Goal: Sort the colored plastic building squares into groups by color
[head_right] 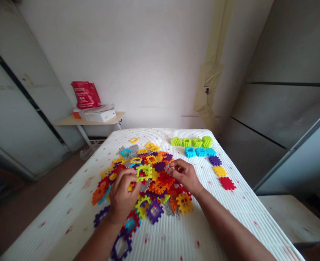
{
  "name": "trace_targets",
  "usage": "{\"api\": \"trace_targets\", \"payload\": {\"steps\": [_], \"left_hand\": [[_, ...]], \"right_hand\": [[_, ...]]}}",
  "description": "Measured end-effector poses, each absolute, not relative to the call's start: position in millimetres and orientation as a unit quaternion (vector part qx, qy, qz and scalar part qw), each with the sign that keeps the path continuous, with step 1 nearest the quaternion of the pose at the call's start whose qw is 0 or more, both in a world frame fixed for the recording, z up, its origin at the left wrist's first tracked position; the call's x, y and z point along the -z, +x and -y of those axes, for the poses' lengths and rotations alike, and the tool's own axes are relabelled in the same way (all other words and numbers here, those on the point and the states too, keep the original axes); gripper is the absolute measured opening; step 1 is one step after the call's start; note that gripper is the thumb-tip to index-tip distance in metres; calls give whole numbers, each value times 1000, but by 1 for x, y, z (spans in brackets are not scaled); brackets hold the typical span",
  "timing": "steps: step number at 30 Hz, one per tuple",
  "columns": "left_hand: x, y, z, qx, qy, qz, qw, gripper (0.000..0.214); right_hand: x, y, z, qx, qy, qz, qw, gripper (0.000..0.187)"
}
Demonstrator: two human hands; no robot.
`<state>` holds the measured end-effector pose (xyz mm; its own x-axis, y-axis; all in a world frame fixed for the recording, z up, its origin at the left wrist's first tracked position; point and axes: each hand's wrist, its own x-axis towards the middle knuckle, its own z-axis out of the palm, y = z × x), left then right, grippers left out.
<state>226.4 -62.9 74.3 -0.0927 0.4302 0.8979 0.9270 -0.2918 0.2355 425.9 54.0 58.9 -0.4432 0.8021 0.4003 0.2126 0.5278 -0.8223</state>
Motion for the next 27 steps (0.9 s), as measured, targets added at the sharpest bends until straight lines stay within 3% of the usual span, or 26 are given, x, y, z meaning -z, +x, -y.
{"api": "trace_targets", "payload": {"steps": [6, 10, 20, 24, 27], "left_hand": [[-59, 229, 61, 488, -660, 509, 258, 20], [-52, 227, 65, 479, -670, 501, 266, 21], [-49, 229, 58, 462, -686, 497, 262, 16], [-56, 214, 64, 467, -657, 522, 277, 32], [-57, 189, 76, 485, -605, 559, 295, 28]], "right_hand": [[-93, 399, -24, -334, -174, 850, 369, 44], [-91, 394, -23, -301, -169, 878, 332, 43], [-105, 398, -15, -206, -219, 912, 279, 42], [-110, 421, -62, -134, -282, 901, 301, 38], [-114, 447, -124, -48, -396, 868, 297, 39]]}}
